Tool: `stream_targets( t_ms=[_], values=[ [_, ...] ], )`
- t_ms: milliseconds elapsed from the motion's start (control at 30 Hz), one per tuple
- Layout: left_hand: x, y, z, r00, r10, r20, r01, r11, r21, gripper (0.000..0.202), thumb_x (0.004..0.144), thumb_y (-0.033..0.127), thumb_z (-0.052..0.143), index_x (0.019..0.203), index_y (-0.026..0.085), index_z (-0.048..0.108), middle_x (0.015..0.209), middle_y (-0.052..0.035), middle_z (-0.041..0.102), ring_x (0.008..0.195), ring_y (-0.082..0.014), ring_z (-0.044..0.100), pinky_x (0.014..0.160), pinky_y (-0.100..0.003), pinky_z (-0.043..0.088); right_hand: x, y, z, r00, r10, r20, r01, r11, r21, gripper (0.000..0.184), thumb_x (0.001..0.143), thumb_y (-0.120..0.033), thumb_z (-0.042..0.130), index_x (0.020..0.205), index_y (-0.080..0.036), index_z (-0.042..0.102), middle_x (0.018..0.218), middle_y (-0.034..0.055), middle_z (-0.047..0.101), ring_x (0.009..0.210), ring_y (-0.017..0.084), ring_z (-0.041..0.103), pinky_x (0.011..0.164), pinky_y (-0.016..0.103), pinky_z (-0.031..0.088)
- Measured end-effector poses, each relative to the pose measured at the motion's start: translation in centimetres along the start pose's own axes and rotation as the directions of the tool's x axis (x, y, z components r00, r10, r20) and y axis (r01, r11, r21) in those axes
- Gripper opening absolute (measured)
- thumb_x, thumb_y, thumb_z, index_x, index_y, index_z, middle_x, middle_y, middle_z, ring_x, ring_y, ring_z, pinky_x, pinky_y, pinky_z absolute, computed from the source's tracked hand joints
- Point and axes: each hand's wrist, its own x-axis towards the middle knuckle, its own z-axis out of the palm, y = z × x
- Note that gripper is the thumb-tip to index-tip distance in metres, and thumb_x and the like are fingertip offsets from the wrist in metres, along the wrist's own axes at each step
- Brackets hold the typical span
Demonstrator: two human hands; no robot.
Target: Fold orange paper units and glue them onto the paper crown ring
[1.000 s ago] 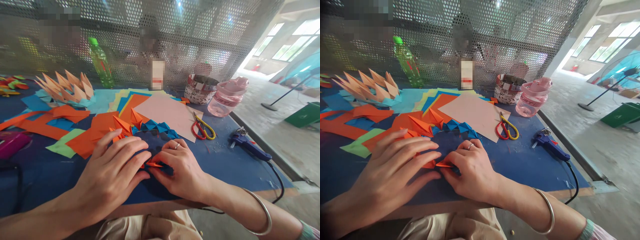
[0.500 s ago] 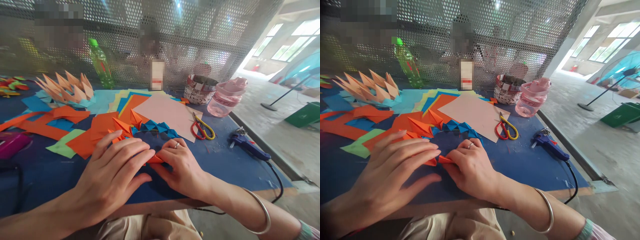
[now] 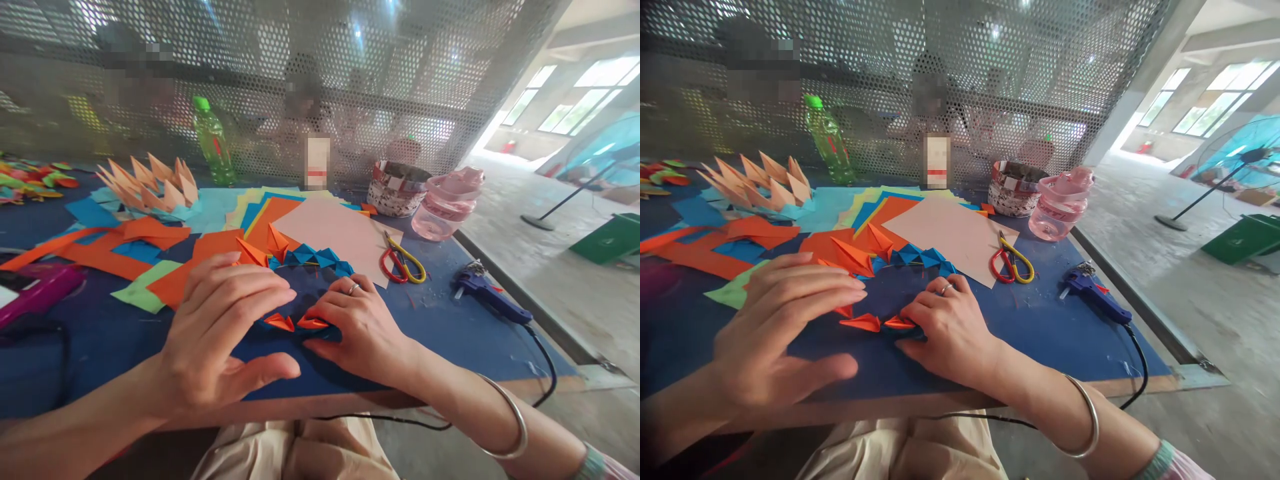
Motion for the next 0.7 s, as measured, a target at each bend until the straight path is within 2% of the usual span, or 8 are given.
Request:
stream_targets(
  t_ms=[233, 367, 467, 600, 700],
  values=[
    [-0.1, -1.5, 0.1, 0.997, -0.010, -0.076, 0.010, 1.000, 0.003, 0.036, 0.088, 0.043, 0.052, 0.116, 0.021, 0.057, 0.104, -0.0104, 0.067, 0.099, -0.0291, 0.062, 0.100, -0.054, 0.041, 0.3, -0.1, 0.2, 0.999, 0.001, -0.037, 0.001, 0.999, 0.053, 0.011, 0.078, -0.032, 0.076, 0.082, -0.022, 0.072, 0.081, -0.0010, 0.074, 0.089, 0.019, 0.061, 0.085, 0.036, 0.031],
    [-0.1, -1.6, -0.8, 0.990, -0.021, -0.142, 0.018, 1.000, -0.021, 0.033, 0.083, 0.025, 0.052, 0.116, 0.021, 0.057, 0.109, -0.0106, 0.063, 0.102, -0.0294, 0.059, 0.099, -0.055, 0.041, 0.6, -0.1, 0.0, 0.985, 0.031, -0.168, -0.020, 0.997, 0.069, 0.014, 0.078, -0.030, 0.075, 0.074, -0.019, 0.069, 0.069, -0.0007, 0.069, 0.076, 0.017, 0.060, 0.081, 0.034, 0.035],
    [-0.3, -1.2, -1.7, 0.975, -0.044, -0.216, 0.040, 0.999, -0.024, 0.038, 0.078, 0.015, 0.049, 0.115, 0.023, 0.055, 0.109, -0.0090, 0.061, 0.101, -0.0280, 0.057, 0.098, -0.054, 0.040, 1.0, 0.1, -0.5, 0.952, 0.056, -0.300, -0.032, 0.996, 0.085, 0.009, 0.079, -0.029, 0.074, 0.077, -0.021, 0.071, 0.066, -0.0012, 0.067, 0.072, 0.016, 0.059, 0.081, 0.034, 0.036],
    [-0.5, -0.9, -2.0, 0.966, -0.034, -0.257, 0.033, 0.999, -0.007, 0.038, 0.076, 0.014, 0.051, 0.113, 0.023, 0.056, 0.108, -0.0093, 0.061, 0.098, -0.0279, 0.057, 0.096, -0.054, 0.041, 2.4, 0.9, -1.7, 0.921, 0.060, -0.385, -0.049, 0.998, 0.039, 0.008, 0.081, -0.031, 0.073, 0.085, -0.024, 0.073, 0.073, -0.0001, 0.071, 0.078, 0.018, 0.060, 0.083, 0.035, 0.037],
    [-0.6, -1.2, -1.7, 0.969, -0.023, -0.246, 0.027, 1.000, 0.009, 0.032, 0.080, 0.017, 0.052, 0.111, 0.023, 0.056, 0.106, -0.0088, 0.064, 0.097, -0.0274, 0.059, 0.095, -0.053, 0.042, 4.3, 2.1, -2.5, 0.895, 0.050, -0.442, -0.093, 0.993, -0.075, 0.013, 0.080, -0.034, 0.074, 0.075, -0.022, 0.072, 0.066, 0.0003, 0.067, 0.076, 0.019, 0.059, 0.081, 0.035, 0.037]
  ],
)
